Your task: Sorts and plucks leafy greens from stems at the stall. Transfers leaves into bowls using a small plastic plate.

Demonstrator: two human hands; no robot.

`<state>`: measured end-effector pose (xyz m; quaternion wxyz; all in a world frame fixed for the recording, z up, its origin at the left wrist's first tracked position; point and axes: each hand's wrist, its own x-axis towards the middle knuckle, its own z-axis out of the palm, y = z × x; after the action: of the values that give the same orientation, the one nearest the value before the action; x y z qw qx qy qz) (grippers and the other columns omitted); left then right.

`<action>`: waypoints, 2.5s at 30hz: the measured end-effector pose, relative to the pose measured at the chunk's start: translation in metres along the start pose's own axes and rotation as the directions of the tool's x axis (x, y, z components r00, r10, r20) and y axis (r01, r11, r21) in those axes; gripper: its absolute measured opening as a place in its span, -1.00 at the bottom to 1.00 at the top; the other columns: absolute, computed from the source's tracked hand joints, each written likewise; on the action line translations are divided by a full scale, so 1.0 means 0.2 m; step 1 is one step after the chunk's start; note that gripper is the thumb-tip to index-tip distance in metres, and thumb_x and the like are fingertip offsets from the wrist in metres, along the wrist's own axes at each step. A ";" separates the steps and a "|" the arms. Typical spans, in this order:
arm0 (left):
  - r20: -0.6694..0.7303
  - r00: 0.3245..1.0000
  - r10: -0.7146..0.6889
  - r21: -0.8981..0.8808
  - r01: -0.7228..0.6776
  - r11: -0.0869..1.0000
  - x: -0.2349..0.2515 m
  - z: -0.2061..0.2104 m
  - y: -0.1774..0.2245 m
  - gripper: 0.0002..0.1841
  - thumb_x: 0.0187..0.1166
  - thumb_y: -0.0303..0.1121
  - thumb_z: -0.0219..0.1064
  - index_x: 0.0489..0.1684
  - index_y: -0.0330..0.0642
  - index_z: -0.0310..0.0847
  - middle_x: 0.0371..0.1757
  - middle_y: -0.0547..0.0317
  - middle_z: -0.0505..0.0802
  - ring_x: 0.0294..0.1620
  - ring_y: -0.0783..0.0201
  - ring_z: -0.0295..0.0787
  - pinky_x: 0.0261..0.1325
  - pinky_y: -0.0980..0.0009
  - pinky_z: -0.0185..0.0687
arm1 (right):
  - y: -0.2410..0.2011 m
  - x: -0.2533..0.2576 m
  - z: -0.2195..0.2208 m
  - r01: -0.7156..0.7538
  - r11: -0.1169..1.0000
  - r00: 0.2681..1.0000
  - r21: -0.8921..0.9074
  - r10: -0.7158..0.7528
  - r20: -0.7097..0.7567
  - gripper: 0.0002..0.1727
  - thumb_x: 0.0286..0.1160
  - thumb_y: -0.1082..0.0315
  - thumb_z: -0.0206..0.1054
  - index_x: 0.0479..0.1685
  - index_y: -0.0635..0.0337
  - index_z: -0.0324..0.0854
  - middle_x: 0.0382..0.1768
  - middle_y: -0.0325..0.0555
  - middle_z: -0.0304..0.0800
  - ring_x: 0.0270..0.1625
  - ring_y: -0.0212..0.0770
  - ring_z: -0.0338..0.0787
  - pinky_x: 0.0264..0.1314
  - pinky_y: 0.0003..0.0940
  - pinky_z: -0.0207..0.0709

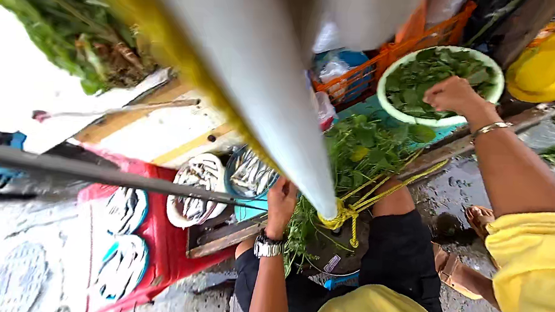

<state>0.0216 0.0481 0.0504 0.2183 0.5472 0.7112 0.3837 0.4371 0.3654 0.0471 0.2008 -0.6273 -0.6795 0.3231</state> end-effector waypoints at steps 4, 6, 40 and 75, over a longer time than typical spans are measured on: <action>0.044 0.996 -0.077 -0.036 0.078 0.996 0.00 -0.12 0.02 -0.77 0.76 -0.29 0.23 0.01 -0.30 0.67 -0.36 0.07 0.71 -0.45 0.31 0.58 -0.30 0.28 0.59 | -0.15 -0.11 0.00 0.040 0.985 0.981 -0.169 -0.071 -0.181 -0.66 0.67 0.35 0.21 0.21 0.38 0.73 0.18 0.65 0.69 0.25 0.73 0.63 0.19 0.79 0.30; 0.090 0.990 -0.106 -0.206 0.123 0.971 0.01 -0.15 -0.02 -0.79 0.77 -0.23 0.22 0.03 -0.17 0.64 -0.38 0.25 0.70 -0.53 0.49 0.53 -0.41 0.49 0.54 | -0.28 -0.21 0.01 0.060 0.972 0.965 -0.228 -0.115 -0.235 -0.65 0.68 0.32 0.18 0.18 0.37 0.73 0.16 0.65 0.69 0.28 0.76 0.59 0.17 0.80 0.26; 0.279 0.927 -0.250 -0.692 0.375 0.617 0.14 -0.02 -0.15 -0.71 0.85 -0.29 0.07 -0.19 -0.22 0.65 -0.43 0.31 0.71 -0.54 0.51 0.51 -0.45 0.61 0.46 | -1.11 -0.89 0.84 0.477 0.846 0.708 0.238 -0.530 0.467 -0.73 0.59 0.48 0.37 0.16 0.45 0.63 0.05 0.24 0.79 0.05 -0.08 0.83 0.20 -0.27 0.68; 0.087 0.987 -0.133 -0.666 0.157 0.729 0.12 0.14 -0.13 -0.90 0.70 -0.39 0.29 -0.13 -0.24 0.61 -0.32 0.21 0.70 -0.50 0.43 0.55 -0.40 0.52 0.55 | -0.92 -0.80 1.08 0.743 0.640 0.640 0.199 -0.765 0.073 -0.85 0.43 0.43 0.45 -0.34 0.39 0.71 -0.28 0.08 0.72 -0.27 -0.19 0.74 -0.18 -0.36 0.67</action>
<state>0.0187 0.0764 0.0163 0.4416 0.3813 0.5621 0.5862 0.1785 0.1673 0.0424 0.3124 -0.2426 -0.8659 0.3062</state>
